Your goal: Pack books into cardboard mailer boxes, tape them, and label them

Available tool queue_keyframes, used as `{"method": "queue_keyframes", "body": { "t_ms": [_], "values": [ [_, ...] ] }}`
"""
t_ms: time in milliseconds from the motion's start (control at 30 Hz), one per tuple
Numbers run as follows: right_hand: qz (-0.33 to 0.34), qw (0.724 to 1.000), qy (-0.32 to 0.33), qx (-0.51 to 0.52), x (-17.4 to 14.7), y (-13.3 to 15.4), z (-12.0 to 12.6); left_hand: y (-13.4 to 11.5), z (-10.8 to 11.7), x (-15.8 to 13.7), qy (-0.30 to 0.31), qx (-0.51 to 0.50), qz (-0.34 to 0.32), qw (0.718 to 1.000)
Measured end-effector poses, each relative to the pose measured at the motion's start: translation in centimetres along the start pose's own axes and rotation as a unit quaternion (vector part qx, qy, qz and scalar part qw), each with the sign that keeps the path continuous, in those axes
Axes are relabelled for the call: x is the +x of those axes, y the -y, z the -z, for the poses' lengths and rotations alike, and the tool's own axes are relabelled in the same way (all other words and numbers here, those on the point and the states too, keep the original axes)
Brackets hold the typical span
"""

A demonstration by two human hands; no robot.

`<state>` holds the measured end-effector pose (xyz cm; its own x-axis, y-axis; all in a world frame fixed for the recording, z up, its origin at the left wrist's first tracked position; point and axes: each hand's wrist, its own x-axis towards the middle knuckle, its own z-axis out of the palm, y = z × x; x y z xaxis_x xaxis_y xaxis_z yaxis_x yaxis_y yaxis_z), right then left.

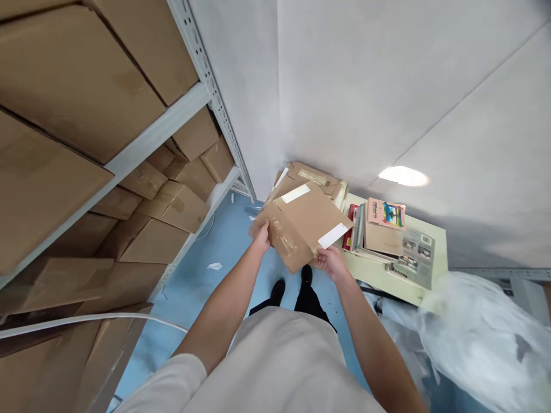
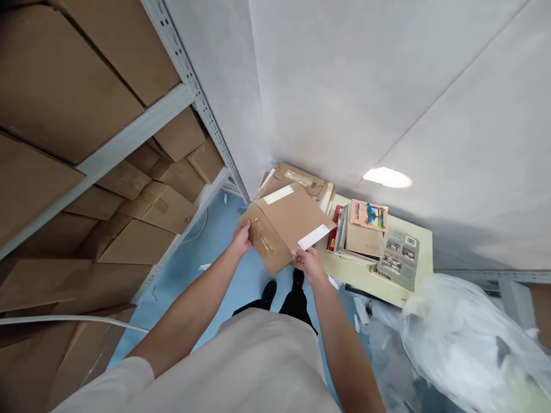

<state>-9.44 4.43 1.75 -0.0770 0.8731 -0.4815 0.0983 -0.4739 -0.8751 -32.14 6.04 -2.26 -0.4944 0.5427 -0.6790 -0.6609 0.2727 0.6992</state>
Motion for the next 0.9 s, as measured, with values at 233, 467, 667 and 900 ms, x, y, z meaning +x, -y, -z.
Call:
{"method": "queue_keyframes", "body": {
  "t_ms": [233, 467, 667, 900],
  "values": [
    [0.079, 0.961, -0.119, -0.235, -4.4, 1.0, 3.9, -3.9, 2.1, -1.6, 0.047, 0.011, -0.138, 0.989],
    [0.25, 0.912, -0.246, -0.213, -9.5, 3.4, 10.6, -9.6, 1.5, -5.4, 0.232, 0.134, -0.196, 0.943],
    [0.233, 0.95, -0.205, 0.031, -17.3, 1.6, 17.2, -4.3, -6.9, -12.4, 0.359, 0.167, -0.17, 0.902],
    [0.221, 0.87, -0.413, 0.157, -29.0, -3.9, 27.0, 9.7, -18.3, -25.1, 0.508, 0.229, -0.2, 0.806]
  ]
}}
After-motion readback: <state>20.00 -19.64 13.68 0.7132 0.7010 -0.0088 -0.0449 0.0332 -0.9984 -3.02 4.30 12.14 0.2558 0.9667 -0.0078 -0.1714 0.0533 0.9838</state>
